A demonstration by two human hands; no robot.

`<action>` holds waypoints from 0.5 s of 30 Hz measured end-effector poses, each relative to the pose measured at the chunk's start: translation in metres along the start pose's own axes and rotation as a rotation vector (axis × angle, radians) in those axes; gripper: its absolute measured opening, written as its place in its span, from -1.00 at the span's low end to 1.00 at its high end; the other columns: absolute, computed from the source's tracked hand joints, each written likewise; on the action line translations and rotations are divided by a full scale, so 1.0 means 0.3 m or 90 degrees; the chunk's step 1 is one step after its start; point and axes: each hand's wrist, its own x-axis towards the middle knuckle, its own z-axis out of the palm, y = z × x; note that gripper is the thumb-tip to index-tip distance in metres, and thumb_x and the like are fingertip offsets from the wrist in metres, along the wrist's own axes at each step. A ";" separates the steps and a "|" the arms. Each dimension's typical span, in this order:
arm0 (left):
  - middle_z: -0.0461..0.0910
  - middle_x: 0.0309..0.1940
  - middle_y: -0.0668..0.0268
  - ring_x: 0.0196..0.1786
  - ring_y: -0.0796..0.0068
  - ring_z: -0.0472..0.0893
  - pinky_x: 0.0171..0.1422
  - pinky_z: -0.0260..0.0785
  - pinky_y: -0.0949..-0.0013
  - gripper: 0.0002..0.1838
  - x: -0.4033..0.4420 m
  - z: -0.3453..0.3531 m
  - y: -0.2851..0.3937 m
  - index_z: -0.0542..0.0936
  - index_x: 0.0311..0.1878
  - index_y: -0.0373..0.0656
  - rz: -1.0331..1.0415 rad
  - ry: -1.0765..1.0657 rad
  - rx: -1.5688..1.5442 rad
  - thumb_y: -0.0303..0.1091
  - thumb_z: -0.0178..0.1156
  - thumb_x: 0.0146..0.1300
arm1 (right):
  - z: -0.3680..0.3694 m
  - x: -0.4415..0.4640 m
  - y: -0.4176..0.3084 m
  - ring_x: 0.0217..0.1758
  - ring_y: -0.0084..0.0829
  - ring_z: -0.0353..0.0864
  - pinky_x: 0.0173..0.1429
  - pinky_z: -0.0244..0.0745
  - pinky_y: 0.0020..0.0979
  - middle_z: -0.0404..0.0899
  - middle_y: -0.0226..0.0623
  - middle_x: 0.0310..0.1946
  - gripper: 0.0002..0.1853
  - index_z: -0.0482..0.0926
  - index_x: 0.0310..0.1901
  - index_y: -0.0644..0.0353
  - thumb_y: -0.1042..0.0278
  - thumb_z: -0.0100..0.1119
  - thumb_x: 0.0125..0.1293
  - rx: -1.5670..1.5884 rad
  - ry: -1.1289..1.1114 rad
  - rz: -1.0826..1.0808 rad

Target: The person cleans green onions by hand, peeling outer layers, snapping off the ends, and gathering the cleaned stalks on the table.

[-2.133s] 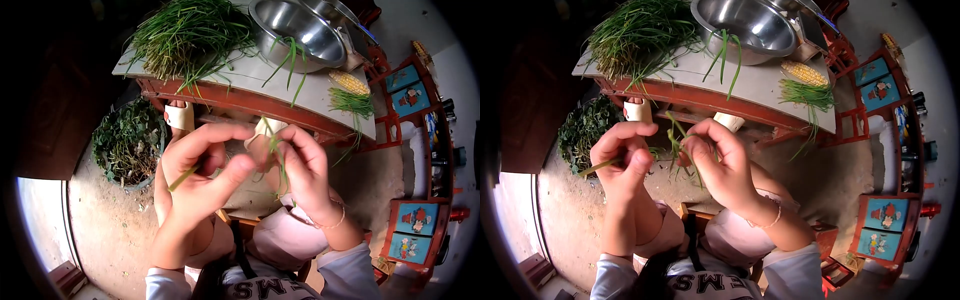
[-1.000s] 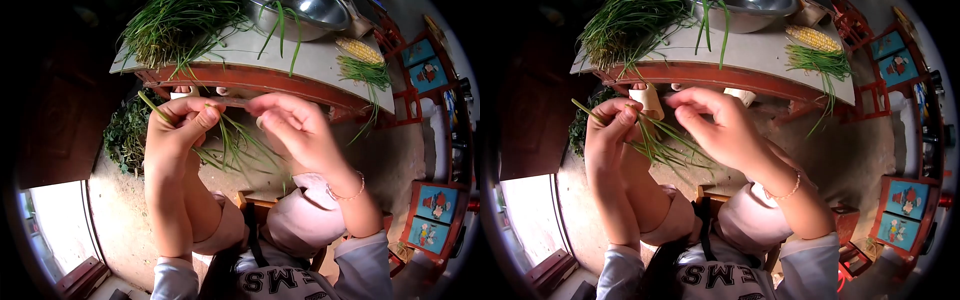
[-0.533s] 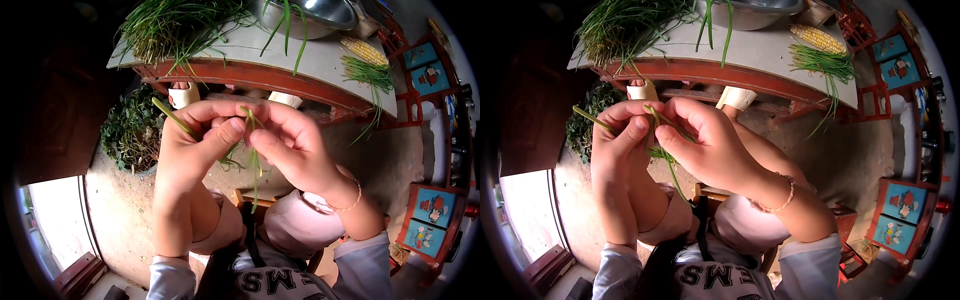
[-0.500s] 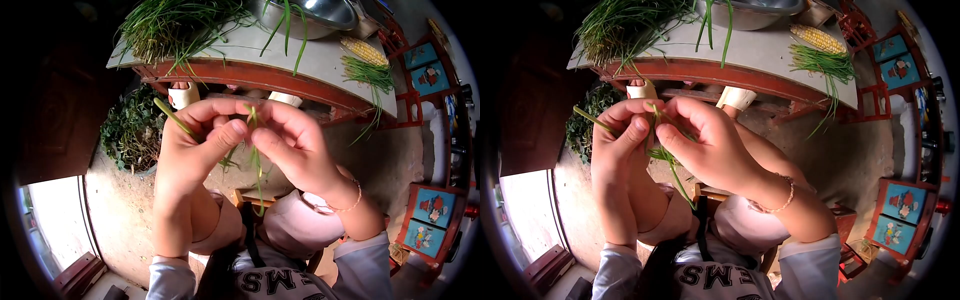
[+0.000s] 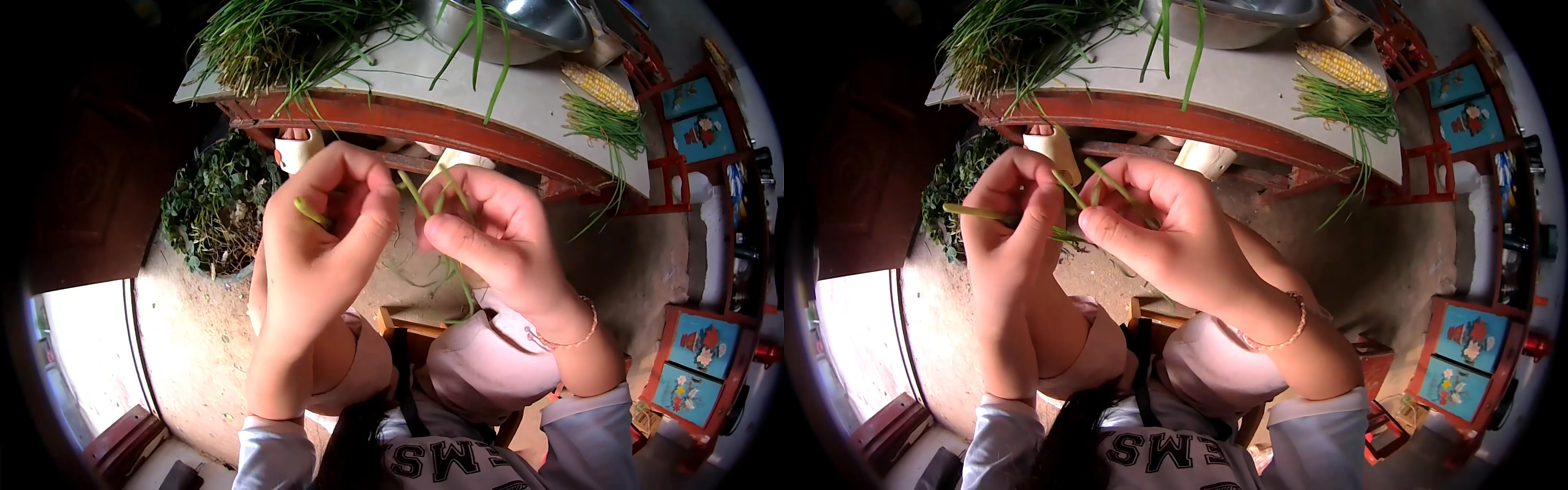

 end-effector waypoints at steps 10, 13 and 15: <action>0.29 -0.65 0.44 -0.62 0.73 0.19 -0.57 0.03 0.65 -0.93 0.021 -0.016 -0.029 0.42 -0.47 -0.26 0.271 0.200 0.270 -0.61 0.10 -0.03 | -0.005 -0.001 -0.012 -0.43 -0.74 0.36 -0.34 0.27 -0.70 0.43 -0.49 -0.52 -0.91 0.46 -0.36 0.32 0.47 0.06 0.18 -0.040 0.007 0.047; 0.30 -0.64 0.41 -0.63 0.70 0.20 -0.56 0.06 0.63 -0.92 0.027 -0.022 -0.036 0.42 -0.47 -0.26 0.299 0.215 0.293 -0.62 0.10 -0.03 | 0.000 0.003 0.009 -0.48 -0.69 0.38 -0.37 0.24 -0.67 0.44 -0.42 -0.55 -0.86 0.45 -0.35 0.34 0.42 0.06 0.14 -0.047 0.030 0.019; 0.31 -0.63 0.41 -0.62 0.70 0.20 -0.56 0.06 0.63 -0.93 0.030 -0.025 -0.037 0.42 -0.47 -0.26 0.313 0.249 0.313 -0.63 0.10 -0.03 | -0.003 0.001 0.017 -0.49 -0.69 0.38 -0.39 0.23 -0.67 0.44 -0.42 -0.54 -0.86 0.46 -0.34 0.34 0.42 0.06 0.14 -0.033 0.030 0.022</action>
